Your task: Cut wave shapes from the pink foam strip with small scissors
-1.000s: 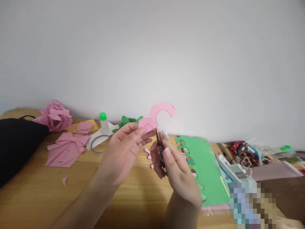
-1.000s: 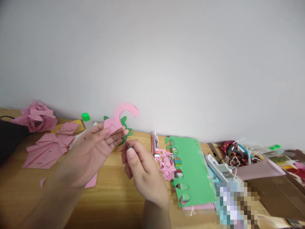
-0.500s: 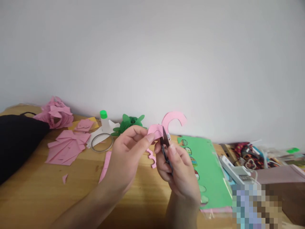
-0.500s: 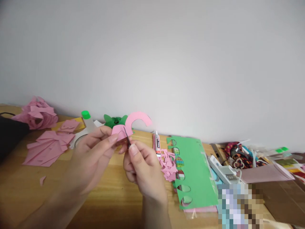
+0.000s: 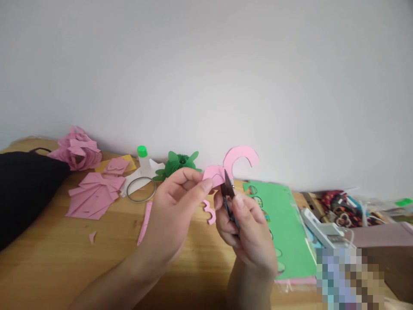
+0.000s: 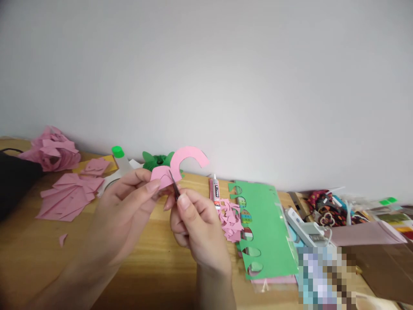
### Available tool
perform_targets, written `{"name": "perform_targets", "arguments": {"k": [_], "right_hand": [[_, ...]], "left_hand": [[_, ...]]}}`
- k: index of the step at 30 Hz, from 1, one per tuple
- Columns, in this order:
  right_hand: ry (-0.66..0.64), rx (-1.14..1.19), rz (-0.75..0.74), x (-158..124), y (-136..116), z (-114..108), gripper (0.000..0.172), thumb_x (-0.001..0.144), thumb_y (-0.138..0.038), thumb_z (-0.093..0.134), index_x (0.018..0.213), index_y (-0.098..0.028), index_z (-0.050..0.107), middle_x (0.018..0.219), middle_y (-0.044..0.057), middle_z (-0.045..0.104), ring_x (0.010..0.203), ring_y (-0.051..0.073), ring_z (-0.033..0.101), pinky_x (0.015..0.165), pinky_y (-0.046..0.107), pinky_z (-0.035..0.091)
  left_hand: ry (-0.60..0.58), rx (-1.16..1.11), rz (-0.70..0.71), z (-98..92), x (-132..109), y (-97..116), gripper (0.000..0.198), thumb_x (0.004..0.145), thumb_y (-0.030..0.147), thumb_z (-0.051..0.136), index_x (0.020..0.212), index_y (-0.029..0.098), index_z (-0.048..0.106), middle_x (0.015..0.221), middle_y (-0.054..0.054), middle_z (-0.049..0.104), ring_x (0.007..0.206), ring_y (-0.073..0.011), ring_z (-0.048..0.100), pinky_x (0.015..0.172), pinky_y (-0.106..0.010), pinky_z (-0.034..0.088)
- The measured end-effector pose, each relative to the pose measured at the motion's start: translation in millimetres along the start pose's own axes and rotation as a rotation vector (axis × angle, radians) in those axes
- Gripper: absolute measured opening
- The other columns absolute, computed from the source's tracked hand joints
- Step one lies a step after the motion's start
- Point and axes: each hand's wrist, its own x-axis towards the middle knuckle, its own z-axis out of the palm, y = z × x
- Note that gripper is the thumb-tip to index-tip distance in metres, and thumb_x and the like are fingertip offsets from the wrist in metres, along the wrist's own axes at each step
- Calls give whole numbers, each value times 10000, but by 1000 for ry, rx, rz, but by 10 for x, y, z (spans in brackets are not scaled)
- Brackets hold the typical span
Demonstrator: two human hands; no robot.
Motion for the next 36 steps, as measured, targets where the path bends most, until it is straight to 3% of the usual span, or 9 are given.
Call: {"name": "perform_targets", "arguments": {"k": [9,21,24,29,36], "right_hand": [[34,-69,16,8,-24,17,325,928,-471,555,815,-170,598,482,-117,279,359,28,111,323,155,118],[27,-62,20,10,-46,10,317,925,-464,569,802,-173,594,480,-113,278,371,27,109,328,151,104],[32,-79,25,12,-45,17,325,920,-478,568,797,-177,587,476,-113,283,369,30,106,326,156,108],[26,-102,29,0,-27,15,324,918,-479,569,798,-179,589,473,-109,291,370,37,126,330,168,127],[15,-121,40,-7,-21,10,329,921,-489,556,801,-183,587,478,-108,286,376,43,124,332,176,136]], "left_hand": [[-18,-26,-9,0,-12,11,89,788,240,722,726,197,676,699,25,675,550,-79,569,581,-218,522],[-16,-18,-5,3,-12,15,121,773,268,743,709,192,674,726,10,683,653,-114,619,638,-234,537],[-24,0,-6,15,-16,22,94,778,279,738,741,201,701,725,16,691,577,-96,585,604,-232,526],[-41,-19,-13,19,-31,36,17,784,258,731,774,246,740,632,38,664,505,-83,539,506,-206,479],[-44,-1,-7,8,-31,39,54,794,272,716,746,259,735,568,42,622,496,-93,539,507,-219,478]]}}
